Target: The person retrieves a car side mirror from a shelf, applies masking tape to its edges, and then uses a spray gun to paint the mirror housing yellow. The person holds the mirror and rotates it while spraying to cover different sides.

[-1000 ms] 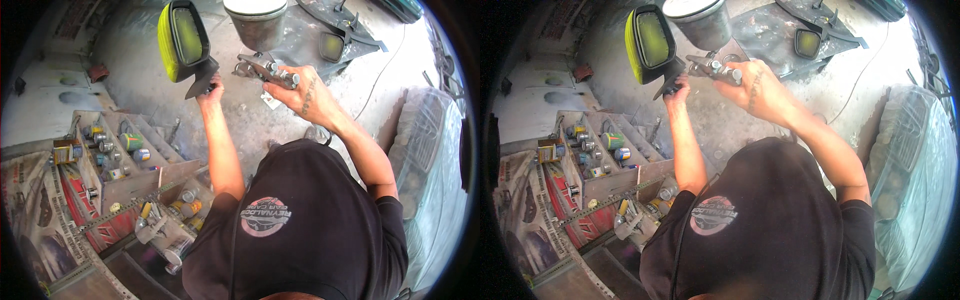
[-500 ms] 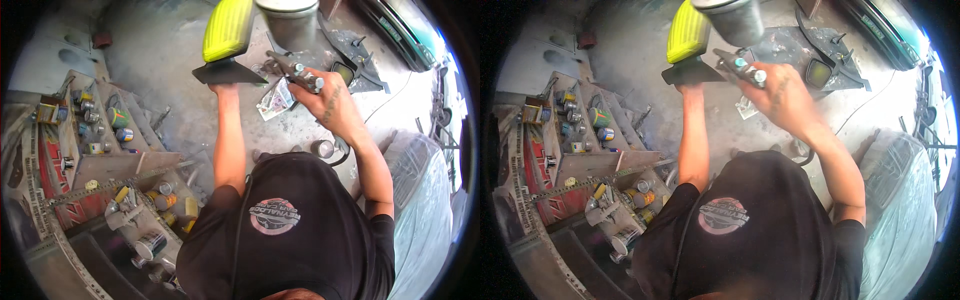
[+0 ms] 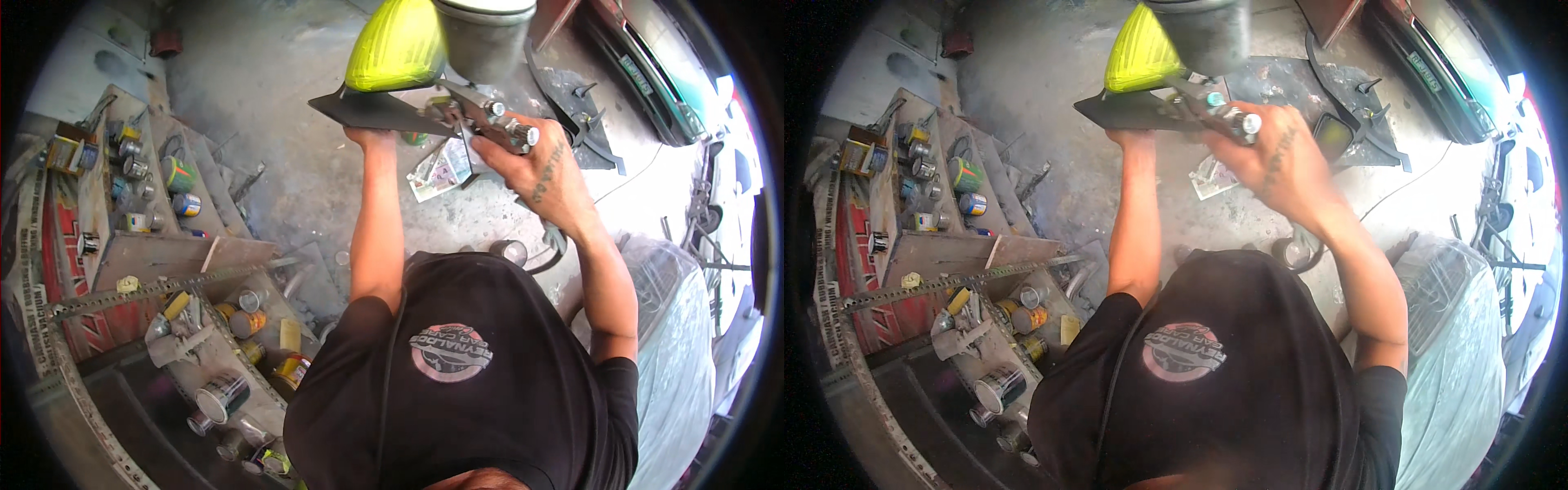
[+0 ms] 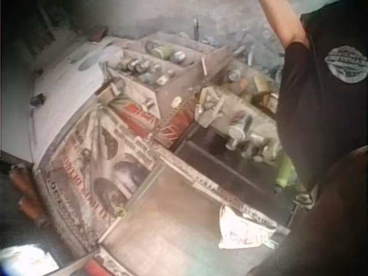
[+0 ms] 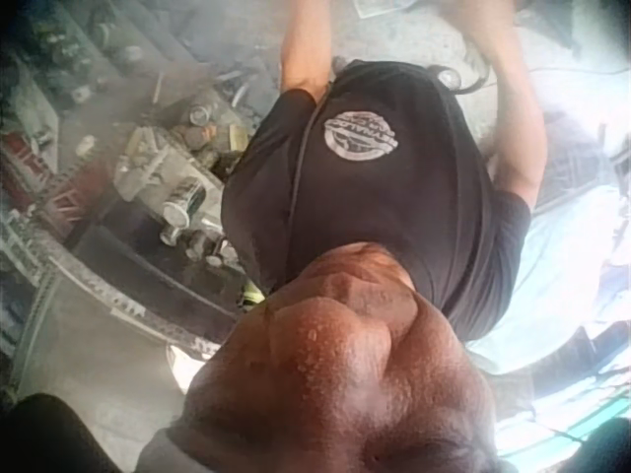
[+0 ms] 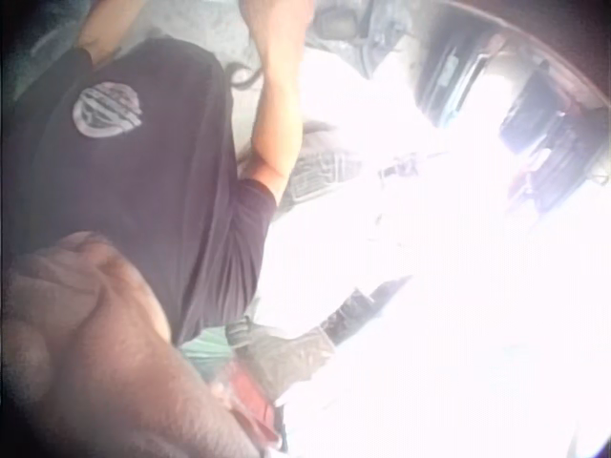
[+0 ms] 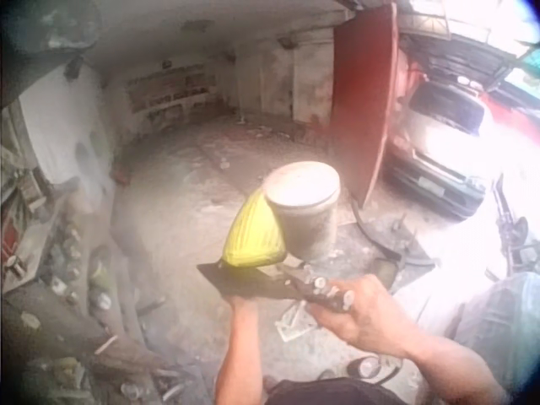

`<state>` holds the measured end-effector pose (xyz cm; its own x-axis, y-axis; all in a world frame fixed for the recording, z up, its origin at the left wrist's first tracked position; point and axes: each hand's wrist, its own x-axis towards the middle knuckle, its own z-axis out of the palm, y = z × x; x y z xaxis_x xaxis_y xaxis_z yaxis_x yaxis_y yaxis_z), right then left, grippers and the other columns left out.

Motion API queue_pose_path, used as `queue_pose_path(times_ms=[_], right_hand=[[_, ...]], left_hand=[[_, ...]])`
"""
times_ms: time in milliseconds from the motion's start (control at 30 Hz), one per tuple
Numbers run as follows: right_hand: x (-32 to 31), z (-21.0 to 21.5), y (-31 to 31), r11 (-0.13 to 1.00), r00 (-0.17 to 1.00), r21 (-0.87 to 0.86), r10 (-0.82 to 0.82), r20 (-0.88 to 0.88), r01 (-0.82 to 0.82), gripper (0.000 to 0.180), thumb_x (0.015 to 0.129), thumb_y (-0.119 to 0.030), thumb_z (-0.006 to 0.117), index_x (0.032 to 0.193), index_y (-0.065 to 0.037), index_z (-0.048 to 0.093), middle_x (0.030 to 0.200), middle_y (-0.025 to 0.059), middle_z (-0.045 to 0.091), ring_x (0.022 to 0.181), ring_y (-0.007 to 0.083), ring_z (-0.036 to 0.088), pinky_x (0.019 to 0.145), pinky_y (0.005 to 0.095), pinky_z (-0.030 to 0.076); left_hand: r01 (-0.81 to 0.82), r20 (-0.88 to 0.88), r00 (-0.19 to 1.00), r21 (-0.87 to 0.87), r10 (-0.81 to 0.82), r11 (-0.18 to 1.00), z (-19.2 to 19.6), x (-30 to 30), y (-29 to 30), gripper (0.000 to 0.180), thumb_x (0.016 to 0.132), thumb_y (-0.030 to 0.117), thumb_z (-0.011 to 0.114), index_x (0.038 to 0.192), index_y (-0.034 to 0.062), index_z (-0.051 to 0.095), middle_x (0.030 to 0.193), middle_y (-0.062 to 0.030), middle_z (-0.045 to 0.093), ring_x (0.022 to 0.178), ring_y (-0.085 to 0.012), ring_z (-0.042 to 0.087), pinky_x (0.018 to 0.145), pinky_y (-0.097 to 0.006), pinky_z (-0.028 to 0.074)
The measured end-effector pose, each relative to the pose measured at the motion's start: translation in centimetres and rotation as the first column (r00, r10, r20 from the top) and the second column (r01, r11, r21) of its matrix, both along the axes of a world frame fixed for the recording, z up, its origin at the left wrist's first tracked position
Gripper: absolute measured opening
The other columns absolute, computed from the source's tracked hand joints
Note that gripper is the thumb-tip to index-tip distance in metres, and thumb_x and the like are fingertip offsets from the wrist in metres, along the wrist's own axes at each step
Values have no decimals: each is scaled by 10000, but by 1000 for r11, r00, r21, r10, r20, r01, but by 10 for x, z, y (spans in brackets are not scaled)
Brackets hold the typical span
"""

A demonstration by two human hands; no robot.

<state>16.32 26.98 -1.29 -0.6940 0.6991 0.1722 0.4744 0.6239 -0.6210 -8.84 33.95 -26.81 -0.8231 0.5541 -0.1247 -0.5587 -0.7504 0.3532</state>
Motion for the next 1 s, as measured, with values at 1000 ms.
queue_pose_path(times_ms=[1000], right_hand=[[-58,74,-58,877,942,356,258,215,-321,220,828,-118,696,987,33,674,684,259,619,706,424,646,645,479,497]], left_hand=[[-239,-122,970,-338,209,910,16,-21,-2,557,1066,504,371,1182,13,606,1124,-109,649,986,-232,648,875,-381,546]])
